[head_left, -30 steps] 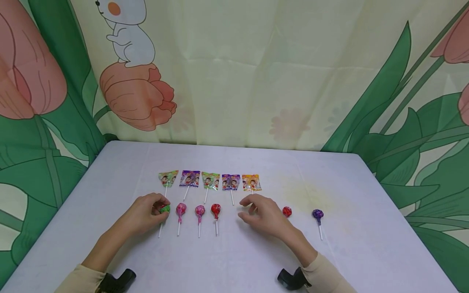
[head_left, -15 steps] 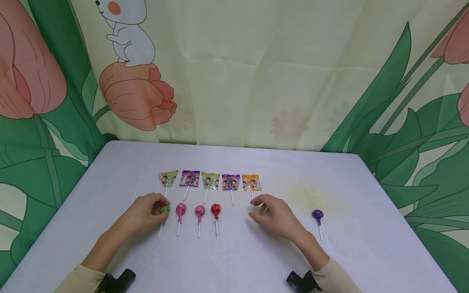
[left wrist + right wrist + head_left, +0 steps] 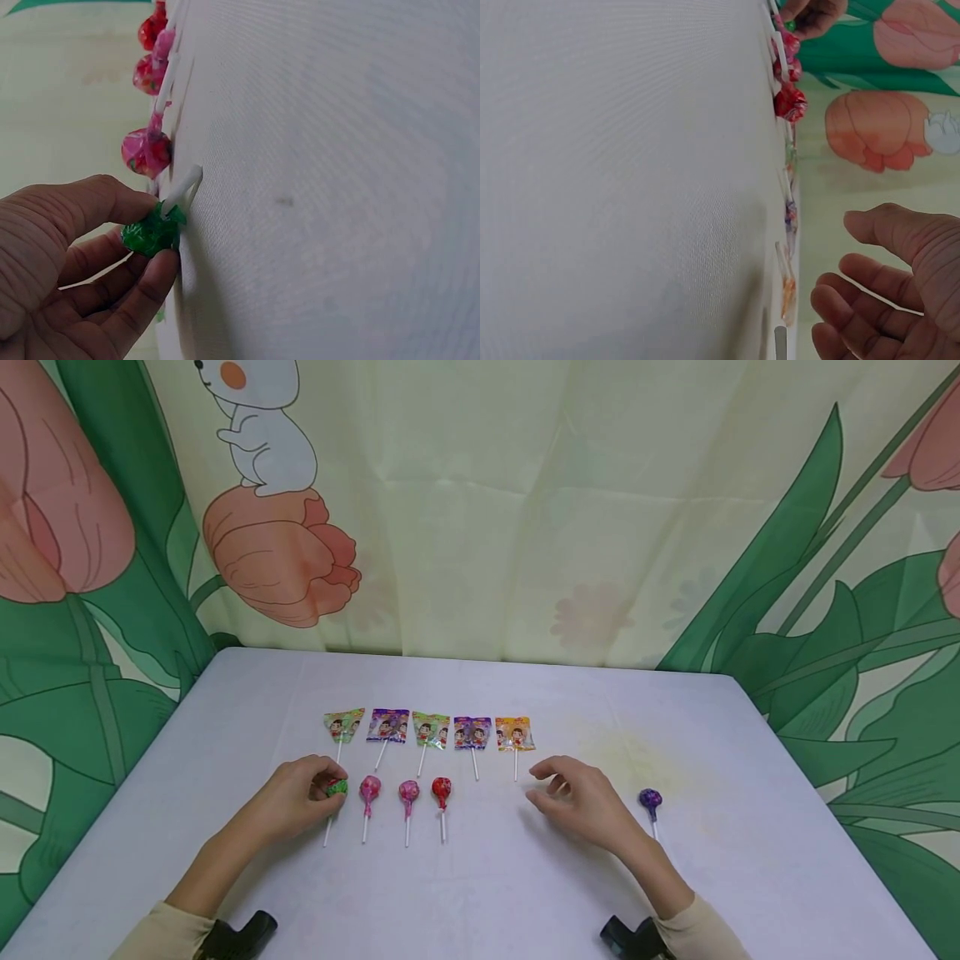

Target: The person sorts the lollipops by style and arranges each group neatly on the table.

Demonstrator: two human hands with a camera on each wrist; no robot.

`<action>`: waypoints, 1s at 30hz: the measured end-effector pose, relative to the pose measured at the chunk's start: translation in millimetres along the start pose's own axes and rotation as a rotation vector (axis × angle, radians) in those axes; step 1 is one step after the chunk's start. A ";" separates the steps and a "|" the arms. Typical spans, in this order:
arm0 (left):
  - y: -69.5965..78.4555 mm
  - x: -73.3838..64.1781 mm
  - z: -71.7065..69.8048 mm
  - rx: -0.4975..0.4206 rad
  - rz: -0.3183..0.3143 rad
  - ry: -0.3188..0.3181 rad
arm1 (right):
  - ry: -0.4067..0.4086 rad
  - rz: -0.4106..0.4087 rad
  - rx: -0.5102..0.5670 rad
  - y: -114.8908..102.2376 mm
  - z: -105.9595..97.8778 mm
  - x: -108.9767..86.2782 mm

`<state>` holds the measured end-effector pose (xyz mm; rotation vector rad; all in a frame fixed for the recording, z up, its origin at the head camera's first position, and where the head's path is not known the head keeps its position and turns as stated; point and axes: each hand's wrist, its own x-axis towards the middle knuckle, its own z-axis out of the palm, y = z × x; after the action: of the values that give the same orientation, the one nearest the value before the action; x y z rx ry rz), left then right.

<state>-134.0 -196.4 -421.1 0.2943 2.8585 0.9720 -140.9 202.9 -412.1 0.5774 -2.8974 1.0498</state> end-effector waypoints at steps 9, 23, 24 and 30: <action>-0.2 -0.1 -0.2 0.006 -0.009 0.003 | 0.034 0.023 -0.026 7.7 -10.2 -6.8; 1.5 -0.3 -0.5 0.003 -0.016 0.004 | 0.087 0.049 -0.025 22.0 -23.9 -16.1; 1.7 -0.3 -0.5 0.003 -0.017 0.005 | 0.088 0.057 -0.025 22.9 -24.6 -16.7; 1.7 0.5 -0.7 -0.004 -0.020 -0.003 | 0.107 0.078 -0.046 27.8 -29.0 -19.3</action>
<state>-134.4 -195.4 -419.5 0.2657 2.8513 0.9724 -135.8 247.2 -409.3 0.3963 -2.8631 0.9859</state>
